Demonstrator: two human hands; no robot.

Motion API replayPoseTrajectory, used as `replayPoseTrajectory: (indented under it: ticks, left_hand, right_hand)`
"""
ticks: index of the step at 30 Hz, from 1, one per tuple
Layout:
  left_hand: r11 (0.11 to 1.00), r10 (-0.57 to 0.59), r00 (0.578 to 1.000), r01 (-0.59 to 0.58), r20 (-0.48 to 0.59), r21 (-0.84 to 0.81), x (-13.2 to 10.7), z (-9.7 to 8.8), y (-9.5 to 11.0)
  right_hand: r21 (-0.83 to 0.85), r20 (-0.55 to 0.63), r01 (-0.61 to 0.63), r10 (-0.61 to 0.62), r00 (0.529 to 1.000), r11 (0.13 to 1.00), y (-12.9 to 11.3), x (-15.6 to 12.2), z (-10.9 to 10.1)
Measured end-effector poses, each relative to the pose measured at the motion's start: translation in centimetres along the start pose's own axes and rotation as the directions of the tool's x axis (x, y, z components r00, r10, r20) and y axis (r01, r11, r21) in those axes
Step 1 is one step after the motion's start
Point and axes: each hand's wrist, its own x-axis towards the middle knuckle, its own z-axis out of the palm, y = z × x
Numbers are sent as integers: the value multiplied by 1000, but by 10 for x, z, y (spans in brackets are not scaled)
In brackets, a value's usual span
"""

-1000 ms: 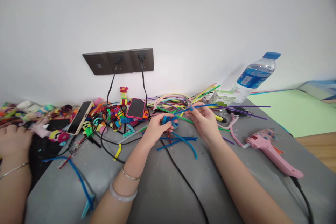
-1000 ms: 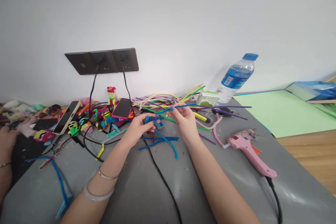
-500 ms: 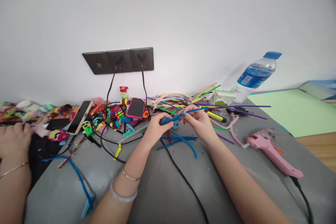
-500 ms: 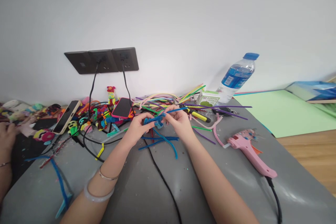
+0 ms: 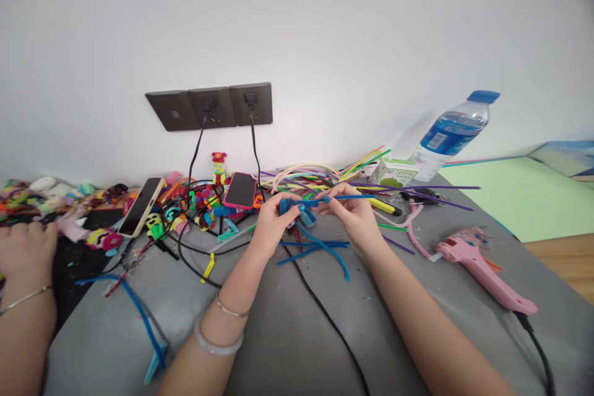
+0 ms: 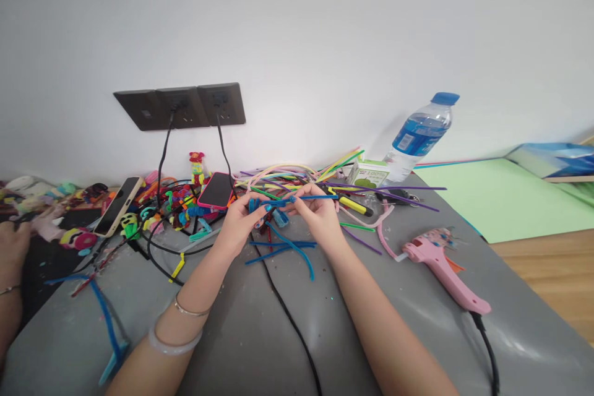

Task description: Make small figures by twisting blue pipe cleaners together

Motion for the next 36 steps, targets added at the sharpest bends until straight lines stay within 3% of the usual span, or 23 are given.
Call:
replayPoseTrajectory:
  ticks: [12, 19, 29, 36]
  left_hand:
    - [965, 183, 983, -172, -36, 199, 1, -3, 1]
    - [940, 261, 965, -247, -32, 235, 2, -2, 4]
    - [917, 240, 971, -222, -13, 333, -1, -3, 12]
    - [927, 231, 973, -215, -19, 307, -1, -2, 14]
  right_hand:
    - [-82, -1, 67, -68, 998, 994, -1, -2, 3]
    - [-102, 9, 79, -78, 997, 992, 0, -2, 3]
    - [-81, 43, 87, -84, 996, 993, 3, -1, 0]
    - [-90, 38, 80, -77, 996, 993, 1, -1, 0]
